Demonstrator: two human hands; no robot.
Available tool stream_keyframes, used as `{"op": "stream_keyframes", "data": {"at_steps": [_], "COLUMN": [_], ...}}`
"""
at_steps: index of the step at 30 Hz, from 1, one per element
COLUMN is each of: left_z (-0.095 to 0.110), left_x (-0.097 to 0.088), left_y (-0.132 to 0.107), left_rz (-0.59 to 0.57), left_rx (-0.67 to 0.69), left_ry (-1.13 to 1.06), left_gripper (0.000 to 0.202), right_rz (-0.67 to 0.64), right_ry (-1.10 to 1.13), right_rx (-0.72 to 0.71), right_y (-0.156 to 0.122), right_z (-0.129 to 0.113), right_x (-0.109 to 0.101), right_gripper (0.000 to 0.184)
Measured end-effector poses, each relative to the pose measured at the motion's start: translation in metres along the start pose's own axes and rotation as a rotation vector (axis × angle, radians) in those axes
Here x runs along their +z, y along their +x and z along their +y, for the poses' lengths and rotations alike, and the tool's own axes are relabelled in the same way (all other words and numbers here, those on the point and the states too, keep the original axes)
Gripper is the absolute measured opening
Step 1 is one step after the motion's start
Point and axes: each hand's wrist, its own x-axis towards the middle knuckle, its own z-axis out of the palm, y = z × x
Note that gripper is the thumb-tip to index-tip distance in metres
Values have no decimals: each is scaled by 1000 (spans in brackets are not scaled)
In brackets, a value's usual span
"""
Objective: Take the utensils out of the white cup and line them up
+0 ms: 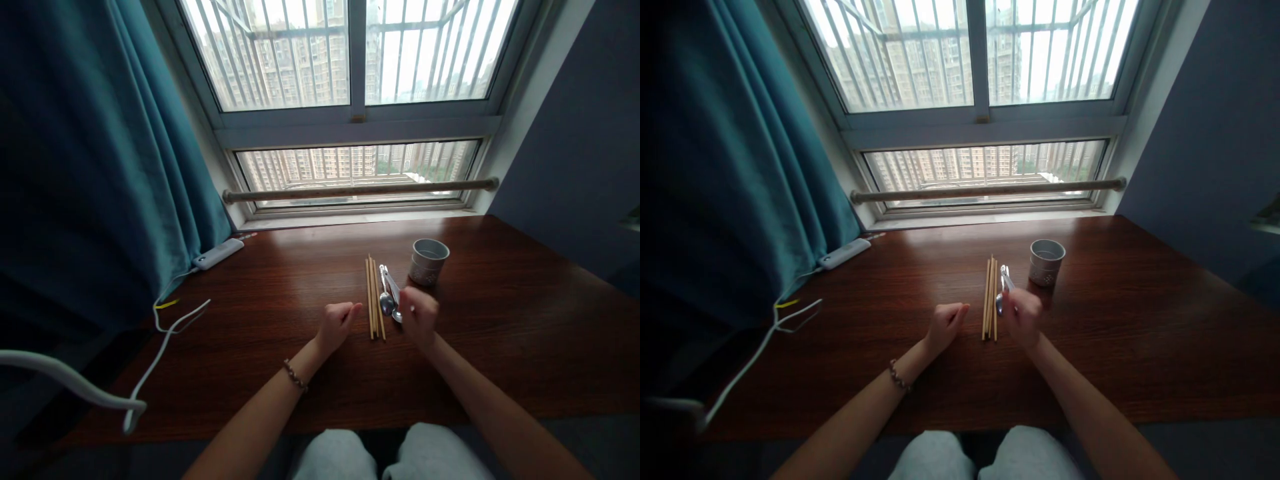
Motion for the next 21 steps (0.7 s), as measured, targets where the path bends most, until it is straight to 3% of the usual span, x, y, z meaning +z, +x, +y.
{"op": "stream_keyframes", "data": {"at_steps": [3,6,9,12,16,20,21], "left_z": [9,22,40,61,78,75,72], "left_x": [-5,-15,-22,-21,-11,-3,-3], "left_y": [1,6,10,11,12,8,6], "left_rz": [-59,-166,-254,-507,-795,-919,-921], "left_rx": [182,328,256,159,208,221,222], "left_ry": [-9,-77,-247,-484,-723,-842,-860], "left_gripper": [33,17,18,27,37,35,33], "right_rz": [-384,-579,-719,-760,-778,-680,-552], "right_ry": [133,199,236,247,276,225,154], "right_rx": [-393,-603,-746,-829,-721,-416,-221], "right_y": [-28,-44,-51,-61,-94,-139,-149], "right_z": [-33,-52,-61,-65,-56,-23,-14], "right_x": [26,40,44,48,62,75,76], "right_gripper": [31,24,6,14,26,26,26]}}
